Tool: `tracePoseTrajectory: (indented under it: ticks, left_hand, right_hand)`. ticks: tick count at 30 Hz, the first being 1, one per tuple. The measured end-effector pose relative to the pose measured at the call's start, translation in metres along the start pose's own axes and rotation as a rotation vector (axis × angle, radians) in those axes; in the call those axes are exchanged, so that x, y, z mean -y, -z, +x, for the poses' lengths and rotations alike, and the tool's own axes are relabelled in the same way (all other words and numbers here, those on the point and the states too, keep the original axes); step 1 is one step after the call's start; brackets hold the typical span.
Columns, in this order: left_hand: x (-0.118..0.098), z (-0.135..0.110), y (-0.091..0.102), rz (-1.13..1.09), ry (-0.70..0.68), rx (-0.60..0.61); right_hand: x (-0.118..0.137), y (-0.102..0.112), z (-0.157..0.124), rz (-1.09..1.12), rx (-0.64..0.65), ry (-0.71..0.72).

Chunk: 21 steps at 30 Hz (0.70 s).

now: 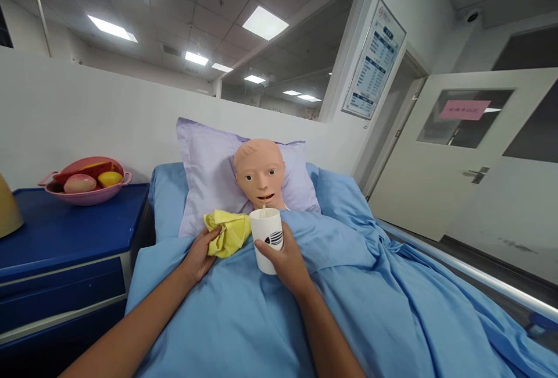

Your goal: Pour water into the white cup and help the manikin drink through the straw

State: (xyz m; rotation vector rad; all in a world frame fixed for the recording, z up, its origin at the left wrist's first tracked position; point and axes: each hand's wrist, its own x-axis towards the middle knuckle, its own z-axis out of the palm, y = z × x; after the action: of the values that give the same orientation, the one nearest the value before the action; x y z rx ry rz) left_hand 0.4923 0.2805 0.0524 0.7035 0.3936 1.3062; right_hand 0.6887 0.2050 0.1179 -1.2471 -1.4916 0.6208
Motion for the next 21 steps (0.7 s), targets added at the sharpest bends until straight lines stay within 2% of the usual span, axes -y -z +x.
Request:
tracePoseTrajectory:
  ticks: [5, 14, 21]
  left_hand:
    - [0.001, 0.001, 0.001, 0.005, -0.005, 0.007]
    - [0.003, 0.004, 0.003, -0.016, -0.023, -0.016]
    - [0.003, 0.003, 0.002, -0.012, -0.016, -0.015]
  right_hand:
    - [0.001, -0.001, -0.002, 0.005, -0.018, 0.001]
    - [0.0, -0.004, -0.002, 0.033, -0.171, 0.009]
    - [-0.01, -0.002, 0.0, 0.137, -0.254, -0.009]
